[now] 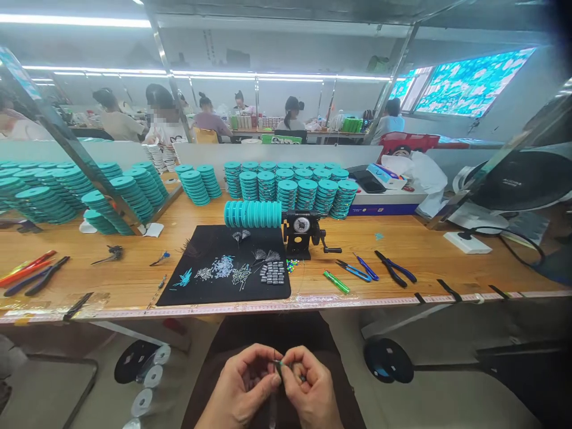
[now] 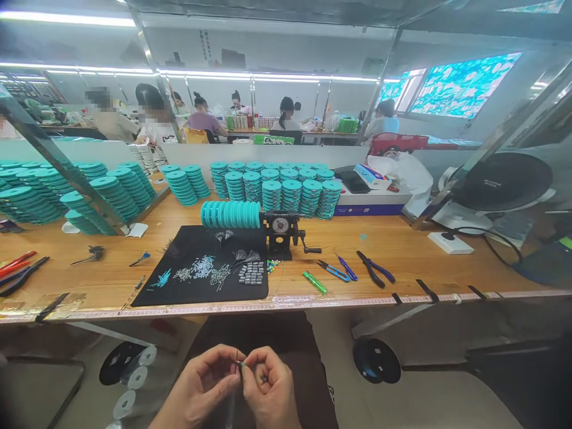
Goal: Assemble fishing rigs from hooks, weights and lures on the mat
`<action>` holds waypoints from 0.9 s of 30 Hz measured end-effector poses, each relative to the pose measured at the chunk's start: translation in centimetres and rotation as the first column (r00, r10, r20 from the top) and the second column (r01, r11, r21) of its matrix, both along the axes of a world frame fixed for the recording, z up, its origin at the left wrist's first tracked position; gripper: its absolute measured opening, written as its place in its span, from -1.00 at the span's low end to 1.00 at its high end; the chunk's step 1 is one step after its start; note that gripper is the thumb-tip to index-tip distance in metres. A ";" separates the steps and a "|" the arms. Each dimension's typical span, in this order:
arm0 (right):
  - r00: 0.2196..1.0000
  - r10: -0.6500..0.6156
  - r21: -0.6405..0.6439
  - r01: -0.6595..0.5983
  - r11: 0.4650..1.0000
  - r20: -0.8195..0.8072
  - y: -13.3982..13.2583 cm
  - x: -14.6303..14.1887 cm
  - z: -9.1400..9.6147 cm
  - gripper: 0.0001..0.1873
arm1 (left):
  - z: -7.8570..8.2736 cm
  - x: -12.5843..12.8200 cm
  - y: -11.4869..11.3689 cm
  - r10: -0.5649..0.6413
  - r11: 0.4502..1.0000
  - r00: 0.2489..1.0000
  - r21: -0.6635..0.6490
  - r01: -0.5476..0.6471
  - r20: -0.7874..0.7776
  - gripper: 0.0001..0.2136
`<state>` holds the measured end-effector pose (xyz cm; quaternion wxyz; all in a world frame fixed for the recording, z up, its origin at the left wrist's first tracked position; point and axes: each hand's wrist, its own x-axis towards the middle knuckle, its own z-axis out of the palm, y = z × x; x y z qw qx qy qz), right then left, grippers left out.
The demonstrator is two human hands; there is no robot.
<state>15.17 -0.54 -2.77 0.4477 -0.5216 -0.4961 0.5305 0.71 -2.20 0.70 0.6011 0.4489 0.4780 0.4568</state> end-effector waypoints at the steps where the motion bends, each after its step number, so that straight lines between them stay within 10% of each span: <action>1: 0.998 -0.037 -0.044 0.034 0.998 -0.057 0.3 0.0 0.0 -0.67 | 0.3 -0.4 0.1 -0.030 1.000 0.999 0.001 0.030 -0.033 -0.73; 4: 0.980 -0.130 -0.099 0.116 0.988 -0.151 1.4 0.6 0.3 -0.57 | 1.2 -2.9 1.2 0.053 0.994 0.944 0.111 -0.018 -0.326 -0.83; 9: 0.999 0.027 -0.006 -0.027 1.000 0.016 2.4 1.9 0.9 -0.65 | 1.0 -9.9 6.5 0.475 0.846 0.474 0.532 -0.016 -0.741 -0.79; 15: 0.924 0.204 0.097 -0.246 0.964 0.324 1.9 1.8 2.4 -0.83 | -0.7 -11.9 10.1 0.501 0.820 0.417 0.571 0.053 -0.758 -0.81; 18: 0.880 0.166 0.168 -0.264 0.950 0.445 1.7 1.7 3.3 -0.90 | 0.4 -8.8 7.5 0.500 0.822 0.462 0.569 0.011 -0.732 -0.78; 22: 0.851 0.137 0.294 -0.320 0.901 0.507 1.5 1.5 3.9 -0.90 | 2.0 -4.0 2.9 0.038 0.974 0.818 0.203 0.098 -0.574 -0.83; 27: 0.844 0.167 0.350 -0.380 0.856 0.509 1.0 1.2 4.2 -0.92 | 2.2 -1.7 1.0 -0.037 0.992 0.915 0.092 0.081 -0.402 -0.78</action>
